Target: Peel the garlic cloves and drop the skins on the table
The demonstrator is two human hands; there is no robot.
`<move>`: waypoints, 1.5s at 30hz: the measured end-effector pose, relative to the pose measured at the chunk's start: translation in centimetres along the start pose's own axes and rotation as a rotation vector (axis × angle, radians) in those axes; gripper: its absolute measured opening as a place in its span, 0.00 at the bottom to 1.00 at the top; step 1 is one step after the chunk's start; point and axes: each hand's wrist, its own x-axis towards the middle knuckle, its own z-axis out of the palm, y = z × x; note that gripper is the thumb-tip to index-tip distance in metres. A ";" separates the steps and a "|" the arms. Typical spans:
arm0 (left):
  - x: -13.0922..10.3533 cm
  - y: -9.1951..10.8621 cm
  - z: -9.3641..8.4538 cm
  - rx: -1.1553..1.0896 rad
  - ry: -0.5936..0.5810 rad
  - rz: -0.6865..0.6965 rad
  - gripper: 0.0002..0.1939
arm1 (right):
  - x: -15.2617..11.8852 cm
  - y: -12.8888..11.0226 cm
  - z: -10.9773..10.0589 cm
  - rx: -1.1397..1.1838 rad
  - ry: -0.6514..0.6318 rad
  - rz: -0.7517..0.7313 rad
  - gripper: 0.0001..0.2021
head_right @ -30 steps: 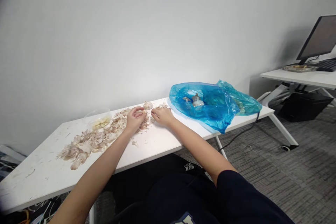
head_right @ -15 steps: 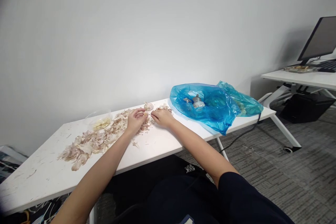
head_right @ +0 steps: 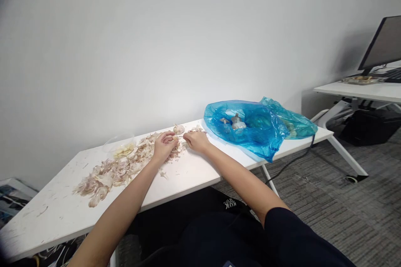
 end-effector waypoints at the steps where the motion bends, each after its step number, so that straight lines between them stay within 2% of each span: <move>1: 0.0 0.0 0.0 -0.005 0.001 -0.002 0.16 | 0.0 0.0 0.0 0.005 0.001 0.003 0.14; 10: 0.0 0.1 -0.1 -0.019 0.017 -0.015 0.15 | 0.0 0.2 0.1 0.013 0.014 0.064 0.15; 28: 0.2 -0.3 -0.3 -0.179 0.000 -0.086 0.20 | -0.2 -0.6 -0.6 0.011 -0.026 0.001 0.16; 45: 0.2 -0.4 -0.3 -0.199 -0.002 -0.089 0.20 | -0.2 -0.6 -0.5 -0.032 -0.040 -0.014 0.17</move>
